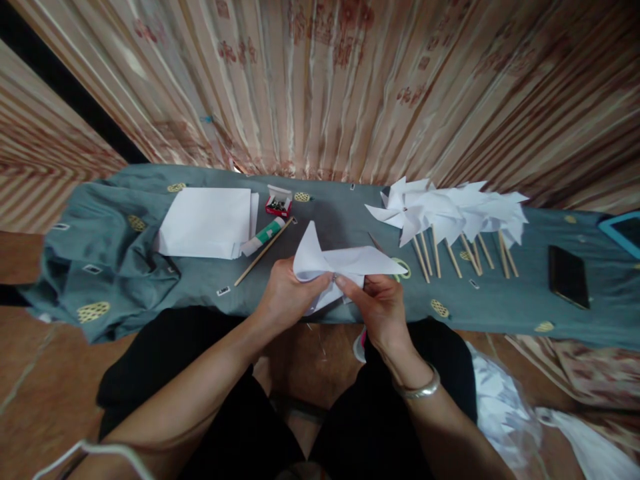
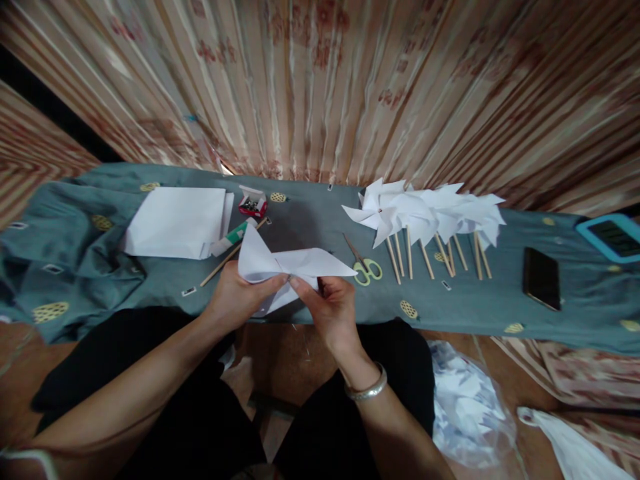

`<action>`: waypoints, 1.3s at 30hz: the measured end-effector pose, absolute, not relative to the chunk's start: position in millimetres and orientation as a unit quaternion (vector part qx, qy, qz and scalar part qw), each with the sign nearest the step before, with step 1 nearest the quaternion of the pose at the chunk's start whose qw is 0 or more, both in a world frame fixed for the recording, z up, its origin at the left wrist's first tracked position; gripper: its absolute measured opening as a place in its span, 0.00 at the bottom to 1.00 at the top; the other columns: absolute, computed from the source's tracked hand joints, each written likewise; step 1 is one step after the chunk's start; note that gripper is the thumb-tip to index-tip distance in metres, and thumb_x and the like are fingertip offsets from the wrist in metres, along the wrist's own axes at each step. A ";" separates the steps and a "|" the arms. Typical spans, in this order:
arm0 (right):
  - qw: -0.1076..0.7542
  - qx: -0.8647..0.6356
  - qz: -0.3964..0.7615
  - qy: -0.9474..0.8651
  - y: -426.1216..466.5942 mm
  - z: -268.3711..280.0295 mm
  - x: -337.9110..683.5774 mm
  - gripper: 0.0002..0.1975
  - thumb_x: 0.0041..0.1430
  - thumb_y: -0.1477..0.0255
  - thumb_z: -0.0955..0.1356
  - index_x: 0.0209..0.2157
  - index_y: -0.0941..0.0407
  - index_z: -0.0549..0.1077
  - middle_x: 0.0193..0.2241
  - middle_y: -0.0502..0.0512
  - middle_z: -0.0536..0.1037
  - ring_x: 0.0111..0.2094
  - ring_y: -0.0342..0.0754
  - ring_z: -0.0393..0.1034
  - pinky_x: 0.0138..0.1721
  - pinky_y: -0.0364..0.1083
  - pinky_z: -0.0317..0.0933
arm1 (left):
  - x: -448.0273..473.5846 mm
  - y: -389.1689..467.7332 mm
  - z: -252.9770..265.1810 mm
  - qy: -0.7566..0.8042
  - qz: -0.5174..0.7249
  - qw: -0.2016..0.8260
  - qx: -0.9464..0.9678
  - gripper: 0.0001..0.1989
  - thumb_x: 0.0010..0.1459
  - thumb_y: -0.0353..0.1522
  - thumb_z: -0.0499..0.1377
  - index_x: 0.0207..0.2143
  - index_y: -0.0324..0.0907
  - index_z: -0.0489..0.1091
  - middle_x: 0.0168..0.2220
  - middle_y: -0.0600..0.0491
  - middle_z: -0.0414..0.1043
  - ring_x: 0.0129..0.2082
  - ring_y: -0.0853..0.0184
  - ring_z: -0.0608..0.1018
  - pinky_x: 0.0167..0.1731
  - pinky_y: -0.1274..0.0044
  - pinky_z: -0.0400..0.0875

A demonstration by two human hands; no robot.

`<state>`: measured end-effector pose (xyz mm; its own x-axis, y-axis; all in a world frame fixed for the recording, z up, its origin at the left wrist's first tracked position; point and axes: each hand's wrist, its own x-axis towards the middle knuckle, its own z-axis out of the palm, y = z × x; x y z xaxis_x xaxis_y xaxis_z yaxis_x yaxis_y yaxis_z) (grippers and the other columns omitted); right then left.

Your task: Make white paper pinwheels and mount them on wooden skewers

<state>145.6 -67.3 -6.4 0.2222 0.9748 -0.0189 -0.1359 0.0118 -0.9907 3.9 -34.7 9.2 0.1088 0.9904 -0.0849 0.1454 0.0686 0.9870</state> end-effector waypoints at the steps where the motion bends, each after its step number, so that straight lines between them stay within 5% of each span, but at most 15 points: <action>1: 0.585 -0.520 0.471 -0.406 -67.2 -6.5 145.4 0.07 0.45 0.71 0.75 0.31 0.54 0.81 0.32 0.50 0.83 0.33 0.49 0.76 0.41 0.49 0.70 | 3.3 -34.8 8.5 0.522 0.412 0.505 0.550 0.10 0.44 0.35 0.63 0.24 0.36 0.73 0.23 0.53 0.75 0.23 0.68 0.74 0.23 0.80 0.70; 12: 0.581 -0.511 0.469 -0.426 -64.6 -7.5 147.5 0.07 0.46 0.69 0.75 0.30 0.53 0.81 0.32 0.51 0.83 0.33 0.50 0.76 0.41 0.51 0.70 | -2.3 -33.3 12.7 0.479 0.379 0.435 0.661 0.10 0.48 0.35 0.61 0.31 0.38 0.73 0.29 0.51 0.77 0.28 0.65 0.77 0.28 0.78 0.71; 19: 0.569 -0.517 0.461 -0.443 -64.2 -10.8 149.0 0.06 0.47 0.69 0.75 0.31 0.53 0.81 0.32 0.50 0.83 0.35 0.50 0.76 0.43 0.51 0.69 | -7.2 -30.8 10.5 0.458 0.364 0.334 0.739 0.09 0.52 0.36 0.60 0.24 0.39 0.71 0.28 0.50 0.75 0.27 0.67 0.76 0.28 0.79 0.69; 39: 0.552 -0.526 0.451 -0.464 -65.3 -15.5 151.7 0.07 0.49 0.69 0.74 0.32 0.54 0.81 0.34 0.51 0.83 0.36 0.50 0.76 0.44 0.51 0.68 | -9.6 -30.7 11.6 0.433 0.340 0.309 0.775 0.13 0.57 0.33 0.58 0.21 0.39 0.70 0.22 0.54 0.69 0.23 0.70 0.72 0.24 0.81 0.63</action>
<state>151.7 -65.3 -15.5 0.1627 0.9859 0.0378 -0.0091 0.0398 -0.9992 -9.6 -30.7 11.6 0.3933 0.8822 0.2587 0.4616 -0.4329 0.7743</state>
